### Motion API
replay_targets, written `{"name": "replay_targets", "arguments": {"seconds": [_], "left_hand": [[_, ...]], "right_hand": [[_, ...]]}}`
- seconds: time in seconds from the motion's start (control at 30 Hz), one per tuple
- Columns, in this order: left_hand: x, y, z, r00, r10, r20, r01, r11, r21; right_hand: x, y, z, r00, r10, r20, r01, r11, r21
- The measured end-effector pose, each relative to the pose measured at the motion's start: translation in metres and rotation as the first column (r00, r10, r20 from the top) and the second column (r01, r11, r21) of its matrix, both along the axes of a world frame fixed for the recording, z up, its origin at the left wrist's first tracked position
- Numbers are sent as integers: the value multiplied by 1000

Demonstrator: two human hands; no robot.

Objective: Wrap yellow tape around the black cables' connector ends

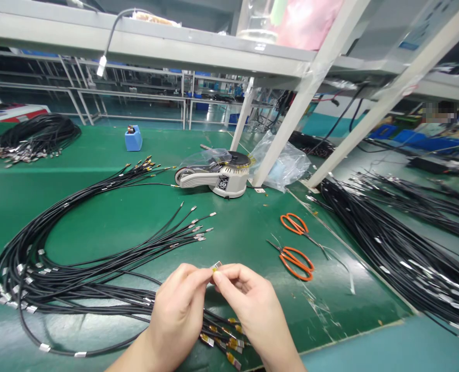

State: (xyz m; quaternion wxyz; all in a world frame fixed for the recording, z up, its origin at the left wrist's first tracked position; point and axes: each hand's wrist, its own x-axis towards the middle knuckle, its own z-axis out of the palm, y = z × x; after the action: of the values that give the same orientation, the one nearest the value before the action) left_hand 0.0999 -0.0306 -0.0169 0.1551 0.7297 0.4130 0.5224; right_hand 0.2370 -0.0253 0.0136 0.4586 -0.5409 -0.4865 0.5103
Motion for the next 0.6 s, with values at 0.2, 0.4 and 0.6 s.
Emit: {"name": "replay_targets", "arguments": {"seconds": [0.2, 0.4, 0.6], "left_hand": [[0, 0, -1, 1000, 9, -7, -9, 1000, -2], [1, 0, 0, 1000, 19, -4, -19, 1000, 15], [1, 0, 1, 1000, 24, 6, -24, 999, 35]], "right_hand": [[-1, 2, 0, 1000, -5, 0, 5, 1000, -6], [0, 1, 2, 1000, -10, 4, 10, 1000, -21], [-1, -1, 1, 1000, -13, -10, 13, 1000, 11]]}}
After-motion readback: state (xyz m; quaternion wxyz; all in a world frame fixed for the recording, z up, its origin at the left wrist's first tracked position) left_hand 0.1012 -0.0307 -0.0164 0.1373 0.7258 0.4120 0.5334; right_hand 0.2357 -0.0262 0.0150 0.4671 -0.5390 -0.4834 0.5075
